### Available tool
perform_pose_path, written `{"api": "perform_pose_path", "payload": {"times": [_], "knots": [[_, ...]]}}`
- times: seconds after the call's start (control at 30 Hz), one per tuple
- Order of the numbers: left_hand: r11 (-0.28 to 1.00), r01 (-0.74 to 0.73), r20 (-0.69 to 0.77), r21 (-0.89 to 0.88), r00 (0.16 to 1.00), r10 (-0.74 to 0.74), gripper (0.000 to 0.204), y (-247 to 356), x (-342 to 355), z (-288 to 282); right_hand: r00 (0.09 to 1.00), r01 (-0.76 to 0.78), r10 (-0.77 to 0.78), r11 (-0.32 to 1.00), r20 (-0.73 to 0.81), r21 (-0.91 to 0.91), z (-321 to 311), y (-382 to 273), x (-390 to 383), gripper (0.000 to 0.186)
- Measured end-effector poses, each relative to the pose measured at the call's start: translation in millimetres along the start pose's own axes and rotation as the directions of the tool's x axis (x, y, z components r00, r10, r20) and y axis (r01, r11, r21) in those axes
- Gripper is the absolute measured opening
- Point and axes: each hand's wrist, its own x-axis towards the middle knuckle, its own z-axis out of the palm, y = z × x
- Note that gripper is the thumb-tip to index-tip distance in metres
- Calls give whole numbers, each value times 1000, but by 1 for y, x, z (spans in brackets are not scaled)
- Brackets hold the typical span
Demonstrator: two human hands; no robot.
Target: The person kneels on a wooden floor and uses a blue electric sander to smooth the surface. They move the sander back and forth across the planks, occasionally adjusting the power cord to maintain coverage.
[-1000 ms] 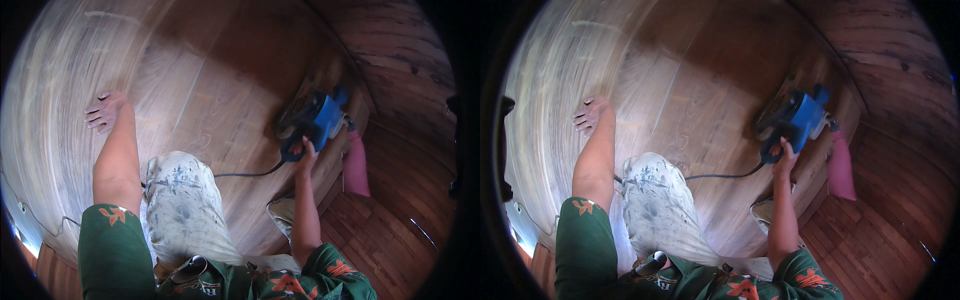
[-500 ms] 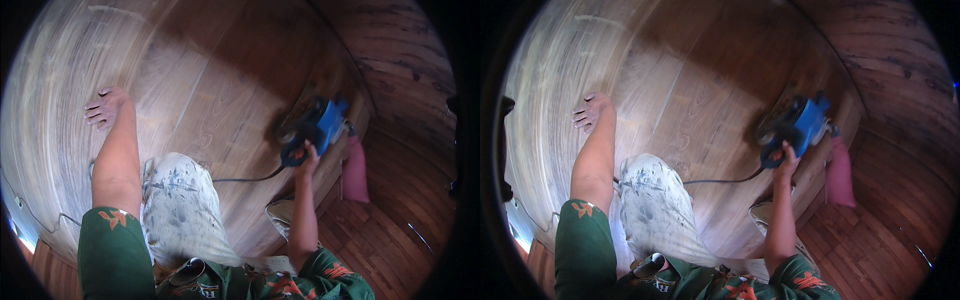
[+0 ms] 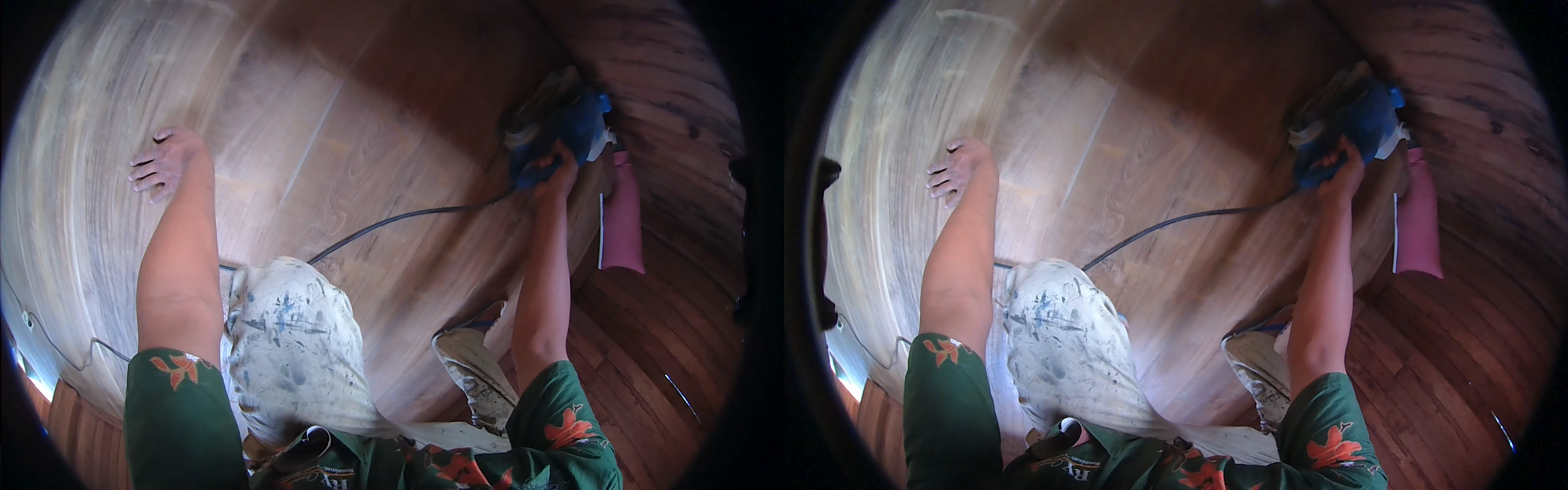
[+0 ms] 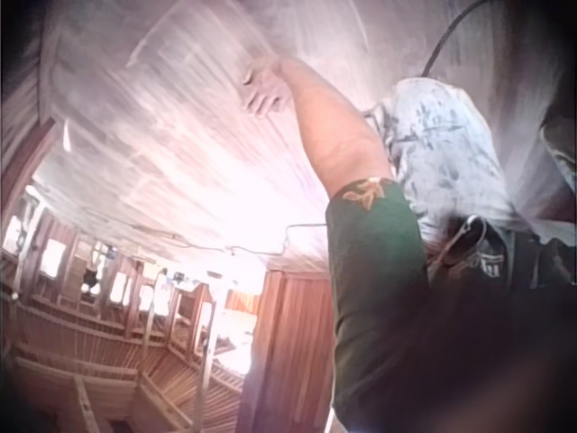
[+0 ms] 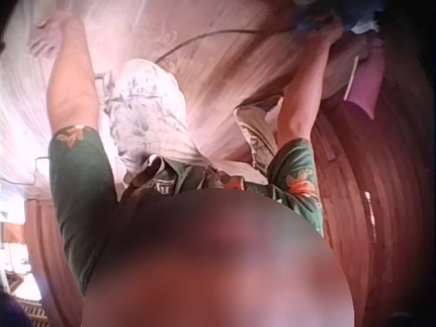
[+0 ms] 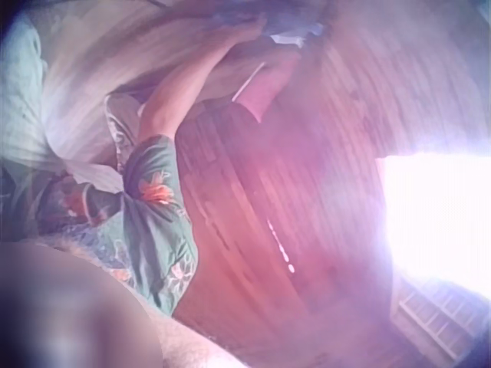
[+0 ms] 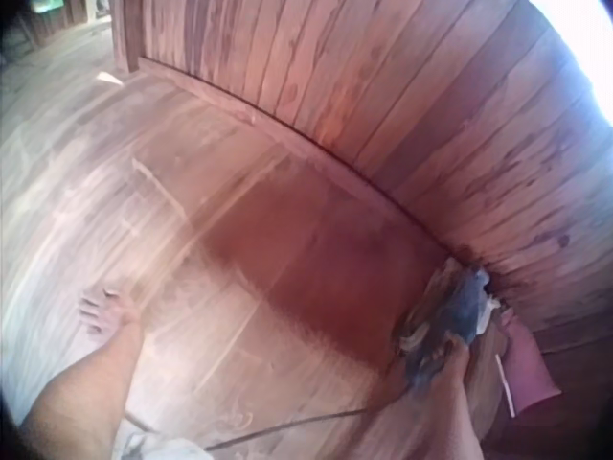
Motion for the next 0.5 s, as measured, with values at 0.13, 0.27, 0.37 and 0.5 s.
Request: {"api": "perform_pose_path", "payload": {"times": [0.13, 0.27, 0.37, 0.5], "knots": [[999, 9, 13, 43, 1000, -9, 80, 3, -1, -1, 1000, 6, -6, 1000, -5, 3, 2, 2, 7, 23], [999, 34, 27, 24, 999, -35, 81, 6, -3, 3, 1000, -6, 6, 1000, -20, 11, -6, 10, 10, 21], [998, 45, 33, 37, 998, -47, 81, 5, -1, 8, 999, 41, -41, 999, 22, 0, -12, 17, 7, 19], [1000, 21, -29, 14, 999, -21, 79, -3, 2, 23, 994, 99, -97, 994, 41, -51, -23, 26, -15, 17]]}}
